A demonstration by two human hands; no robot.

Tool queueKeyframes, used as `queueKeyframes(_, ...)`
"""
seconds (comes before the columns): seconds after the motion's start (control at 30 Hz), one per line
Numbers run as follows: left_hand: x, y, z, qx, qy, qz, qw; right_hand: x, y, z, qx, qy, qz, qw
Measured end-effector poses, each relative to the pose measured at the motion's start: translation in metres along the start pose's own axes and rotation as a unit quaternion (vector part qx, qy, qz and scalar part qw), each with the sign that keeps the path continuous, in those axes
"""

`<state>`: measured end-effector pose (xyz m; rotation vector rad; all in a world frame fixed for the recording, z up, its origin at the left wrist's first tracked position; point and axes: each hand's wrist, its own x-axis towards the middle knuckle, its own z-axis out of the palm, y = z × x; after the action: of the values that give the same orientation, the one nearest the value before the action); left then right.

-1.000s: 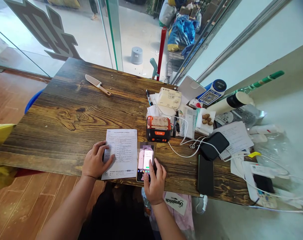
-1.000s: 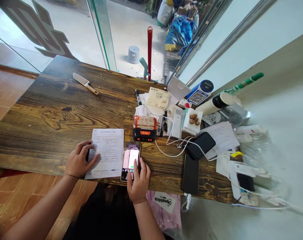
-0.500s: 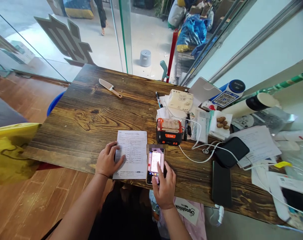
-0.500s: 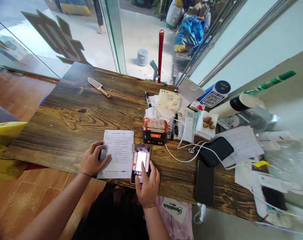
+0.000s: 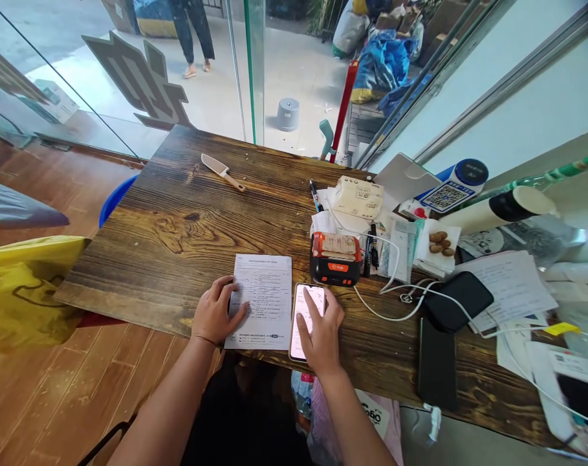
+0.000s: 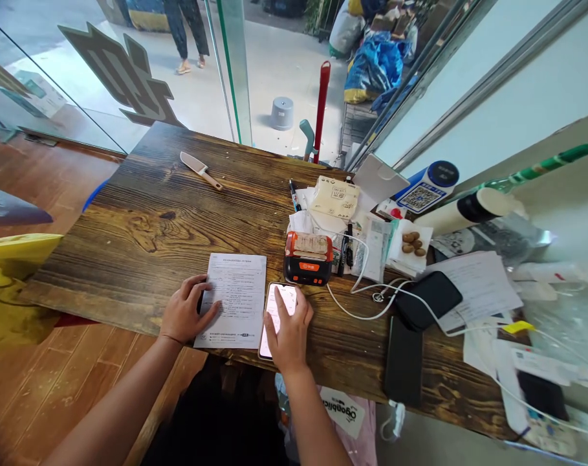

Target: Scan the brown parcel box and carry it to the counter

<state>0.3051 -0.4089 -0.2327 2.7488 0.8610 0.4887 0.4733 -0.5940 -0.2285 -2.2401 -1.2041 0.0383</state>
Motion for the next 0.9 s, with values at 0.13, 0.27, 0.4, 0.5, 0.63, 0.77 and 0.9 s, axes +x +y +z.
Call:
queueKeyframes(0.13,0.0002,-0.0006,0.0006,0.011,0.005,0.005,1.000,0.0079,-0.0005,0.0067,-0.016,-0.003,0.011,1.000)
queueKeyframes(0.27,0.0002,-0.0010,0.0011,0.014,0.009,0.010,1.000,0.0060,-0.0008,0.0067,-0.017,-0.009,0.017,1.000)
queueKeyframes(0.4,0.0001,-0.0017,0.0014,0.016,0.013,0.012,1.000,0.0052,0.0002,0.0036,0.007,0.015,0.029,0.999)
queueKeyframes(0.5,-0.0003,-0.0026,0.0015,0.017,0.013,0.011,1.000,0.0051,0.0005,0.0018,0.011,0.017,0.028,0.999)
queueKeyframes(0.63,-0.0002,-0.0030,0.0013,0.013,0.012,0.013,1.000,0.0042,-0.0012,0.0014,0.009,0.005,0.025,1.000)
queueKeyframes(0.77,0.0007,-0.0027,0.0016,0.006,0.013,0.017,1.000,0.0051,-0.0032,0.0028,-0.009,-0.016,0.025,1.000)
queueKeyframes(0.9,0.0005,-0.0024,0.0014,0.015,0.019,0.018,1.000,0.0047,-0.0019,0.0039,-0.007,-0.002,0.031,1.000)
